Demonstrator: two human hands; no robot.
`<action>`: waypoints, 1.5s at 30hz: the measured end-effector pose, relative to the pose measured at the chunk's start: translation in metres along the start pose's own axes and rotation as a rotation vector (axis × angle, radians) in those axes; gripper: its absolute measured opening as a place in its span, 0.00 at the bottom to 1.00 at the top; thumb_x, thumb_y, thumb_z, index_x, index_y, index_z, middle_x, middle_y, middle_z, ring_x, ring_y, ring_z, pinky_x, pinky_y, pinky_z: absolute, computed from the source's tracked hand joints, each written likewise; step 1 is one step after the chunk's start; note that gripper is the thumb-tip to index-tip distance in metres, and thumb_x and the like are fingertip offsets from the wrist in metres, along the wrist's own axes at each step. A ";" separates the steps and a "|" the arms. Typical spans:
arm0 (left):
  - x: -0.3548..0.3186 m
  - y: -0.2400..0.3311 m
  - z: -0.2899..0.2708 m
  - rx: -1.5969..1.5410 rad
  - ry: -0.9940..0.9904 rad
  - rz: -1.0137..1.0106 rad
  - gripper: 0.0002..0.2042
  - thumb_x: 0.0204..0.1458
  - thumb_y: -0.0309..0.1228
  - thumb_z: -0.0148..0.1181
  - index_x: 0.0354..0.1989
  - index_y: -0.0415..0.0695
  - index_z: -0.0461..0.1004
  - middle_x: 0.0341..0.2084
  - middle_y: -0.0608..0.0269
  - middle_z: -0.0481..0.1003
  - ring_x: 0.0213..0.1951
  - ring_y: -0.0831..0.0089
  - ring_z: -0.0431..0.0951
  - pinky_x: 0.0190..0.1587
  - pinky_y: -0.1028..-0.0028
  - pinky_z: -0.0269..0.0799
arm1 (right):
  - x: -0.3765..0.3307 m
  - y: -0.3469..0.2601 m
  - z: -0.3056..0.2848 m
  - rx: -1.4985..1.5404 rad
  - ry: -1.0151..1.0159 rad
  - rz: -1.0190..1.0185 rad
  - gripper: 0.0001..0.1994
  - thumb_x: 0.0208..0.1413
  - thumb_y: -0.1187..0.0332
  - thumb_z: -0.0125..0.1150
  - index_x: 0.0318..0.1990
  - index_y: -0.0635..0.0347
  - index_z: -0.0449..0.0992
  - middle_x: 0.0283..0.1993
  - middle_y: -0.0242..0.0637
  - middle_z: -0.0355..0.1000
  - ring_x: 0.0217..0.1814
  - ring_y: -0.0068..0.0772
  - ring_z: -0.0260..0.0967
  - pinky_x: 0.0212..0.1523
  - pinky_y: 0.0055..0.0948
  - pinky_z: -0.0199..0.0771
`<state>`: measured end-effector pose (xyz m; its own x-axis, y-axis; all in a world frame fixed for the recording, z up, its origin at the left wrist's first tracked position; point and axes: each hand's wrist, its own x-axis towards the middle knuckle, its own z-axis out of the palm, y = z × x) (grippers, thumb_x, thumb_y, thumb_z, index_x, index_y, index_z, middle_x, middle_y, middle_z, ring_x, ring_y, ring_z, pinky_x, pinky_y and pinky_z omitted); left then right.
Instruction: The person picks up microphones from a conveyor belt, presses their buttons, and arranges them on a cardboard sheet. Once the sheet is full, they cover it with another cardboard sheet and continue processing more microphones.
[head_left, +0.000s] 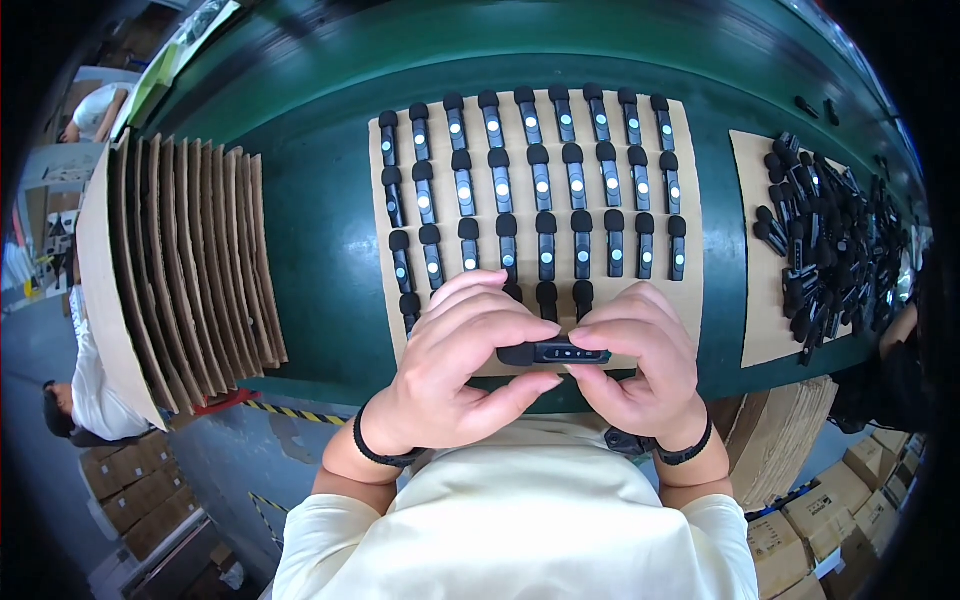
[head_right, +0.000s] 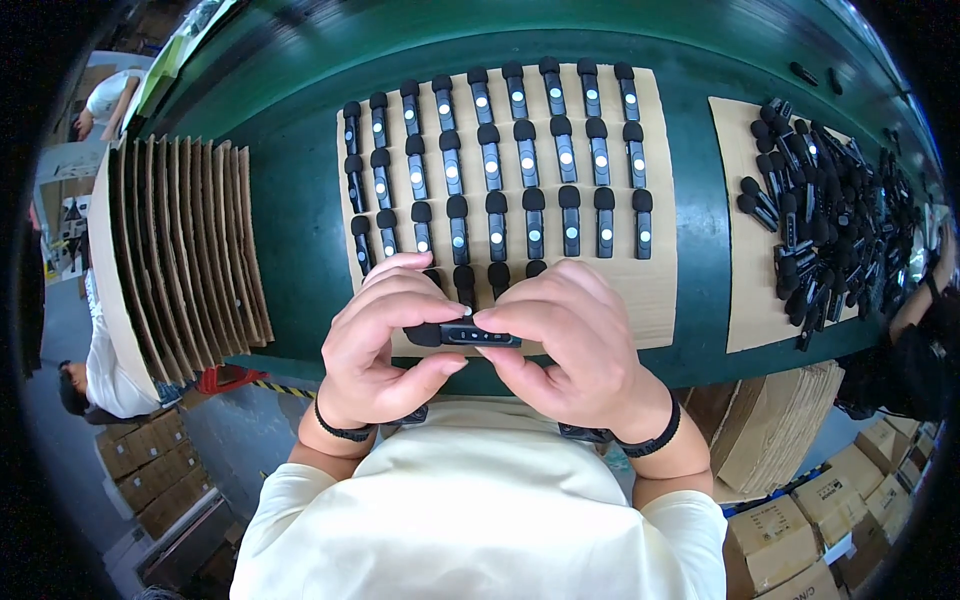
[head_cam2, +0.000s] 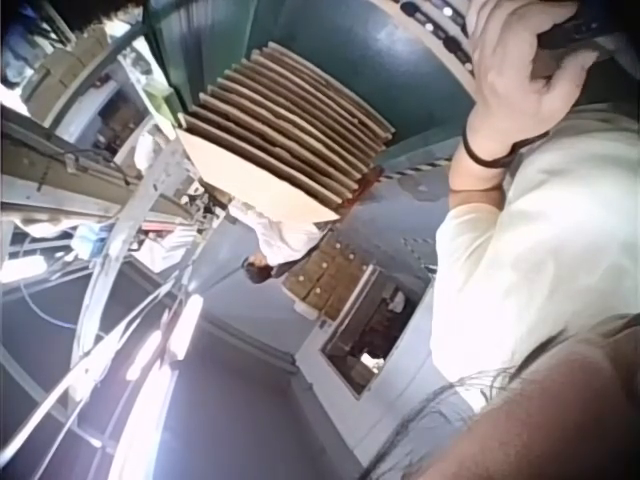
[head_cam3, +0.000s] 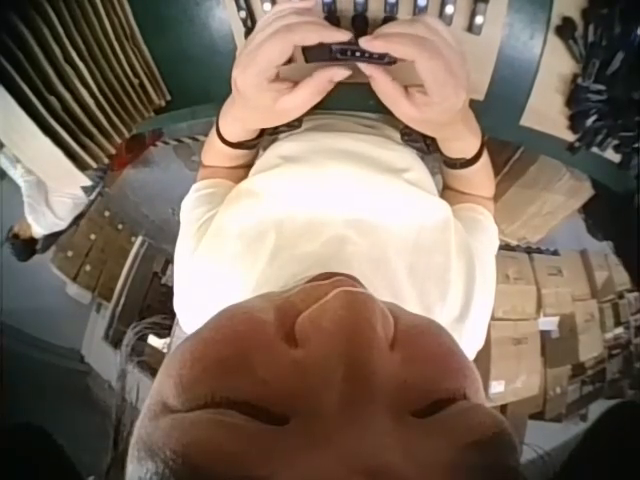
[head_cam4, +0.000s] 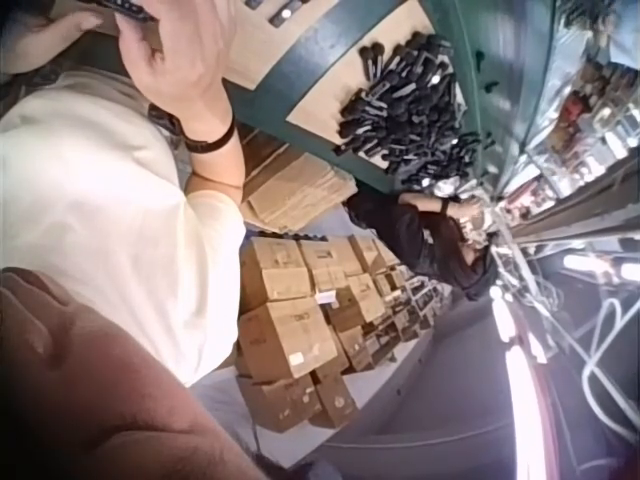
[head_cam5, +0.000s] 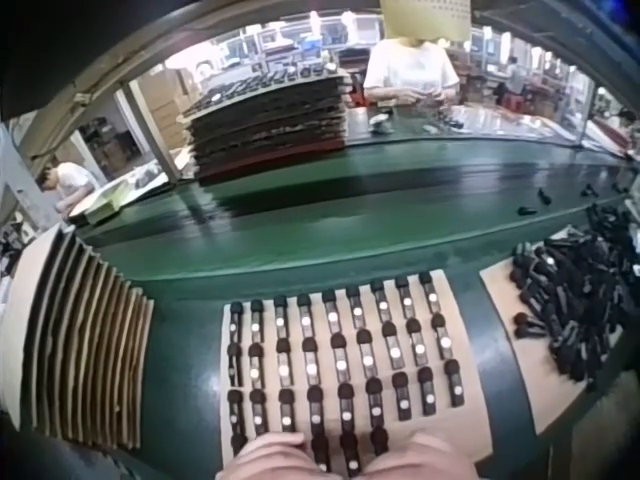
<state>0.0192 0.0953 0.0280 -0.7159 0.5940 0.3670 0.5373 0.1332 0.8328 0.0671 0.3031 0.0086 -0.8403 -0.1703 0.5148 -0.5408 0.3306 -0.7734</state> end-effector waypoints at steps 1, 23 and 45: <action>0.000 0.000 0.000 0.000 0.000 0.001 0.14 0.43 0.24 0.70 0.40 0.37 0.77 0.31 0.57 0.79 0.34 0.64 0.79 0.57 0.53 0.67 | -0.001 0.001 0.000 -0.008 -0.002 -0.012 0.14 0.46 0.74 0.70 0.42 0.60 0.76 0.37 0.37 0.75 0.31 0.35 0.68 0.34 0.31 0.64; -0.002 -0.009 0.018 0.145 -0.071 0.030 0.15 0.41 0.24 0.69 0.39 0.42 0.76 0.38 0.60 0.77 0.43 0.60 0.76 0.59 0.55 0.63 | -0.004 -0.003 0.000 0.034 0.025 -0.020 0.10 0.52 0.74 0.67 0.41 0.60 0.76 0.39 0.40 0.75 0.34 0.37 0.71 0.37 0.32 0.70; -0.015 -0.012 0.000 0.122 -0.091 -0.093 0.10 0.48 0.24 0.66 0.38 0.36 0.76 0.39 0.52 0.78 0.42 0.59 0.77 0.49 0.65 0.72 | -0.090 0.012 -0.024 -0.554 -0.273 0.144 0.06 0.45 0.75 0.63 0.33 0.58 0.76 0.49 0.36 0.72 0.52 0.41 0.70 0.49 0.35 0.71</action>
<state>0.0234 0.0845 0.0127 -0.7250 0.6430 0.2469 0.5244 0.2830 0.8031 0.1372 0.3447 -0.0382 -0.9222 -0.2945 0.2507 -0.3829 0.7870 -0.4838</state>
